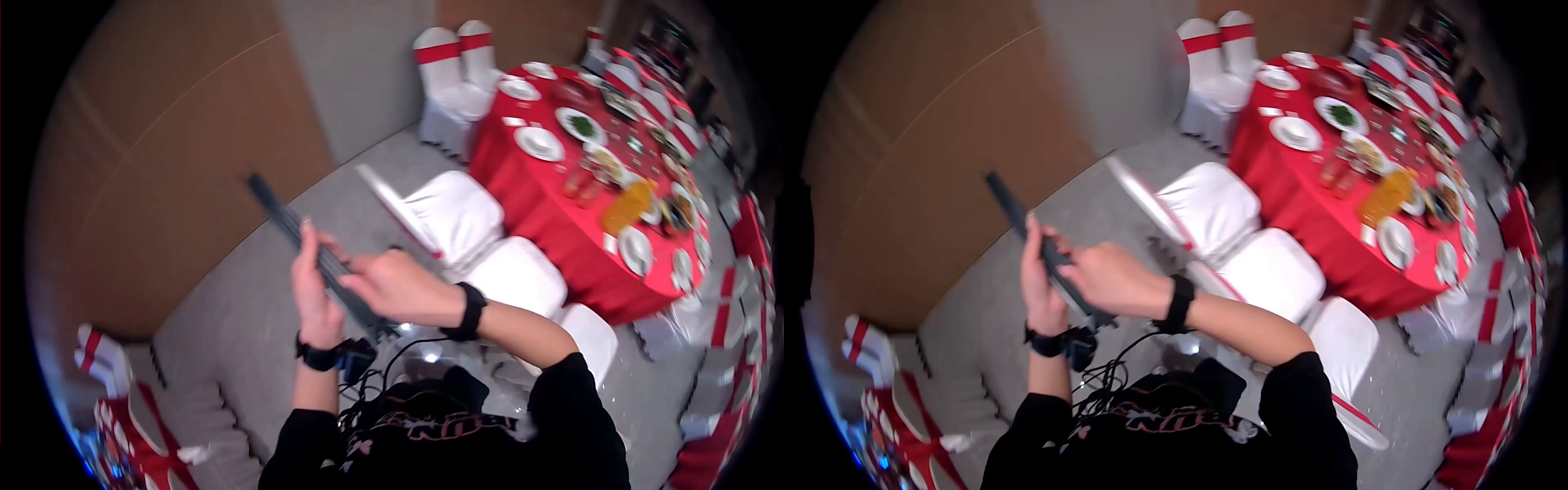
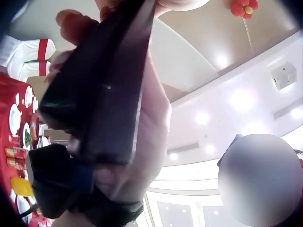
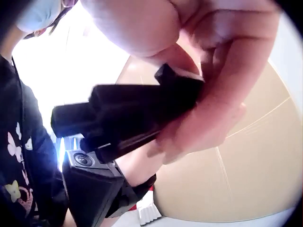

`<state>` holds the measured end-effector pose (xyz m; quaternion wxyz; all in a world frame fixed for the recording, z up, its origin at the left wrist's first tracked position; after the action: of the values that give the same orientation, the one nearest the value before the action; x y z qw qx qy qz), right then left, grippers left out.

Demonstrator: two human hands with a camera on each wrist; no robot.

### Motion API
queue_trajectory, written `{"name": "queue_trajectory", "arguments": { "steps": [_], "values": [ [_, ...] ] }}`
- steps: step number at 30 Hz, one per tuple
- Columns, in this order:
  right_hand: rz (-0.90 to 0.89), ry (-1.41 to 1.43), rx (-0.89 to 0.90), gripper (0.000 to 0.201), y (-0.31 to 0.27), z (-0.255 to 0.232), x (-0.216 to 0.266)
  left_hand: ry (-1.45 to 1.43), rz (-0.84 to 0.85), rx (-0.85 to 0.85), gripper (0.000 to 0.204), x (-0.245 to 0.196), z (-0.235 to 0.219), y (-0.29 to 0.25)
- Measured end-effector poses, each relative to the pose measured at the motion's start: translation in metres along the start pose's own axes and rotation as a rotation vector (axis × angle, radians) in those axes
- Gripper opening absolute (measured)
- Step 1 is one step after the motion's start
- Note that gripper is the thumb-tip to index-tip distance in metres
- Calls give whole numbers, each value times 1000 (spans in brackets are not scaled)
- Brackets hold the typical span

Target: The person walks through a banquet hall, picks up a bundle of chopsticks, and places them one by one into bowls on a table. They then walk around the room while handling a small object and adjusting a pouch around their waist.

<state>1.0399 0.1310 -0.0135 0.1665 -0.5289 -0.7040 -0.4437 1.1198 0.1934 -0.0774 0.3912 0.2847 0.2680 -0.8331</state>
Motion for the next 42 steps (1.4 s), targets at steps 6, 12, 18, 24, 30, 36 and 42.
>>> {"name": "queue_trajectory", "arguments": {
  "steps": [6, 12, 18, 24, 30, 36, 42],
  "values": [
    [167, 121, 20, 29, 98, 76, -65, 64, -4, -186, 35, -60, -92, 82],
    [78, -5, -65, 23, 191, 95, -154, 47, 18, -252, 35, -88, -125, 204],
    [173, -14, -131, 19, 305, 60, -272, 50, 35, -212, 32, -127, -95, 368],
    [330, 33, -286, 20, 385, -16, -375, 96, -115, -88, 31, -126, -32, 527],
    [487, -12, -580, 19, 413, -106, -499, 117, -330, 92, 31, -57, 48, 687],
    [650, -255, -1033, 15, 380, -203, -602, 264, -560, 255, 30, 47, 114, 846],
    [832, -31, -1825, 24, 173, -239, -617, 318, -820, 441, 28, 123, 172, 899]
  ]
}}
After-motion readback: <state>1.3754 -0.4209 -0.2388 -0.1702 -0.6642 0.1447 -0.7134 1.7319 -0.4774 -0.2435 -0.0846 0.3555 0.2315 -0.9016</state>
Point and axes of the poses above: each hand's wrist, its own y-axis towards the middle knuckle, its own z-axis out of the palm, x = y × z, the point moved 10 cm from there along y, towards the middle knuckle, and after that the axes turned 8 degrees about -z, right-handed, at the moved point
